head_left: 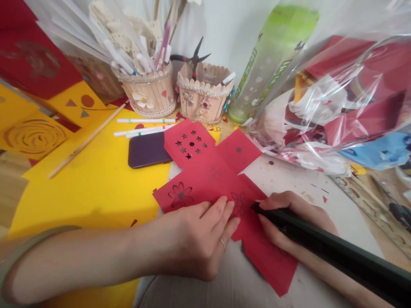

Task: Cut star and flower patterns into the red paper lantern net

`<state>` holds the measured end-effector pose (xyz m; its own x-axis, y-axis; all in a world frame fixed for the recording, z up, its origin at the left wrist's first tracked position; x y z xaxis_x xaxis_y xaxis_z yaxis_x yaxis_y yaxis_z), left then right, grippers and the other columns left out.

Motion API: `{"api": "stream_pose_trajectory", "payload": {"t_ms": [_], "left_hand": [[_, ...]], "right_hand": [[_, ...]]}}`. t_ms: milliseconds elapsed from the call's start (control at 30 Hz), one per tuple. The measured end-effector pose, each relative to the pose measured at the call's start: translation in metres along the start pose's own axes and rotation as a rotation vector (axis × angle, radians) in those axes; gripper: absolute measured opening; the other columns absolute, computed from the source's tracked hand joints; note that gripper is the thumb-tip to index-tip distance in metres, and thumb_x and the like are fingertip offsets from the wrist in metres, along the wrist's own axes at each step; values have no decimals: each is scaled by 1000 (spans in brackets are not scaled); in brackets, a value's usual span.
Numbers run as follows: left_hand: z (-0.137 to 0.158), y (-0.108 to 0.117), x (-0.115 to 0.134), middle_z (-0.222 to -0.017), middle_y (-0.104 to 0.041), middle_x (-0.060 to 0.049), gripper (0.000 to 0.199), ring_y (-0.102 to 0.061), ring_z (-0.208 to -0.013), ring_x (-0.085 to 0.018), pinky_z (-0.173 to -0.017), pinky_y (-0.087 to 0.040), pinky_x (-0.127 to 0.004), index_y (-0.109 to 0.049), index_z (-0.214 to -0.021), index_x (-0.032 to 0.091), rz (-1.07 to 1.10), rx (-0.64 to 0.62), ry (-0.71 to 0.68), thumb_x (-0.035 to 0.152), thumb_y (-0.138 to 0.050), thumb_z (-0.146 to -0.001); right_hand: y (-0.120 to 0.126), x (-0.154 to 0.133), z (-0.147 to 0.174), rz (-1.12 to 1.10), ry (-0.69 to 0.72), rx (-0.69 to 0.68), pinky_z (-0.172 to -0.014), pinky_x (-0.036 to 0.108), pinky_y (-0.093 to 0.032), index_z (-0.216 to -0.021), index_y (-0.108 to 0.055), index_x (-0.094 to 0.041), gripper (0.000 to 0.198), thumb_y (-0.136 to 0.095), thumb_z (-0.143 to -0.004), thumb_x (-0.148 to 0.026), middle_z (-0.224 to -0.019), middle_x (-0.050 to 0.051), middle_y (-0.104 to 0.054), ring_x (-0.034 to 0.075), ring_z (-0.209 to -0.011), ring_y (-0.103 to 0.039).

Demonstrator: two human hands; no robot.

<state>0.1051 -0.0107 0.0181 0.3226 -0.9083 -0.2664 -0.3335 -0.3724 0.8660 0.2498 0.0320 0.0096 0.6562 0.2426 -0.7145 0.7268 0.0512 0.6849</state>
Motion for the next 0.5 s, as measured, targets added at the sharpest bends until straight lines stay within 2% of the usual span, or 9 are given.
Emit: {"api": "stream_pose_trajectory", "payload": {"t_ms": [167,500], "left_hand": [[1,-1,2,-106,-67,-20,34,-67,-96,-29,-70,-58,-33,-66,-107,1,18,10,18,15,-43,-85],[-1,0,-1,-107,-67,-20,34,-67,-96,-29,-71,-58,-32,-66,-107,2,27,-20,5,15,-45,-85]], "right_hand": [[-1,-2,0,-1,43,2,-49,19,-50,-80,-58,-26,8,-62,-76,-20,-65,-5,-66,9,-50,-60],[-3,-6,0,52,102,-31,-53,23,-52,-82,-55,-25,10,-59,-77,-16,-70,-2,-68,12,-55,-63]]}}
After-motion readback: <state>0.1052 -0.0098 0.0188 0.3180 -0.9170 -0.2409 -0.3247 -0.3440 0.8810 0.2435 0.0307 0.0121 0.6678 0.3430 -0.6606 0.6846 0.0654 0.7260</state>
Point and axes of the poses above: each hand's wrist, its own z-axis away from the middle knuckle, its own y-axis out of the back of the hand, x = y × z, the point moved 7 cm from there along -z, towards the middle knuckle
